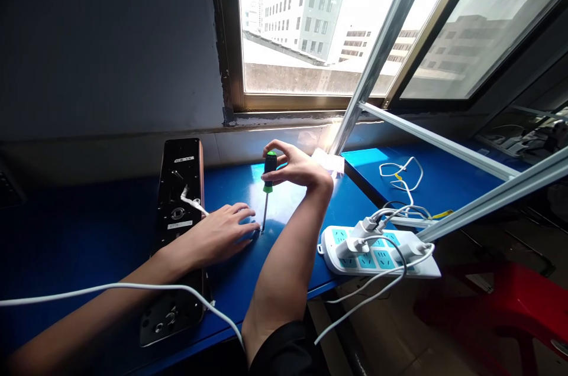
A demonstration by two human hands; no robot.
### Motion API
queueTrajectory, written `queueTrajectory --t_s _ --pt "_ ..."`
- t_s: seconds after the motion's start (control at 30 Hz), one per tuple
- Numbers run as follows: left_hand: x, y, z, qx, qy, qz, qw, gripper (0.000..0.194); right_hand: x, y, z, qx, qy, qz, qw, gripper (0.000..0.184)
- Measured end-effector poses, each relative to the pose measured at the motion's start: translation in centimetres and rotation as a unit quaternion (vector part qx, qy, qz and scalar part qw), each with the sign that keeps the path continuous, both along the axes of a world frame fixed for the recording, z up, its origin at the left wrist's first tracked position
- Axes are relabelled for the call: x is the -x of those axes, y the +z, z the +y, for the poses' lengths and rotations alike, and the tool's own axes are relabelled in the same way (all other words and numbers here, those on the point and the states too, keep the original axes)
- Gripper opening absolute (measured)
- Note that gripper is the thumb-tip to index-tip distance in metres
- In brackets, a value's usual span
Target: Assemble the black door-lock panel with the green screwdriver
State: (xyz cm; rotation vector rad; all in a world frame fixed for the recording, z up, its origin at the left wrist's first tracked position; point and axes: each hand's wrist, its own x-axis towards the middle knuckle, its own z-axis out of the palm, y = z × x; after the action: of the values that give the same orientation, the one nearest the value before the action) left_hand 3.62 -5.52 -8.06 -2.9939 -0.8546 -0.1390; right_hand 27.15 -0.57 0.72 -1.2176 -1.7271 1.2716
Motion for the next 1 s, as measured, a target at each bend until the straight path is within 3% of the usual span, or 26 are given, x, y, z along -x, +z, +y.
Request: queueTrajectory --t_s 0.27,0.47,0.63,0.8,1.0 --pt "-0.4 0.9 0.5 0.092 0.089 -0.088 0.988 0.021 -0.9 0.2 -0.8 -0.064 -0.003 0.042 0.997 0.059" --pt "-0.9 1.0 0.9 0.136 0.107 -0.111 0.979 0.013 -1.1 0.0 -0.5 -0.078 0.0 0.057 0.995 0.056" --pt "-1.1 0.9 0.7 0.119 0.126 -0.096 0.98 0.011 -1.4 -0.4 -0.3 -0.076 -0.001 0.066 0.995 0.057" --pt "-1.4 0.4 0.7 0.056 0.12 -0.016 0.991 0.015 -1.8 -0.9 0.0 -0.062 -0.013 0.068 0.996 0.058" --pt "-1.4 0.4 0.6 0.051 0.113 -0.003 0.992 0.014 -1.4 -0.6 -0.2 -0.064 -0.002 0.071 0.995 0.059"
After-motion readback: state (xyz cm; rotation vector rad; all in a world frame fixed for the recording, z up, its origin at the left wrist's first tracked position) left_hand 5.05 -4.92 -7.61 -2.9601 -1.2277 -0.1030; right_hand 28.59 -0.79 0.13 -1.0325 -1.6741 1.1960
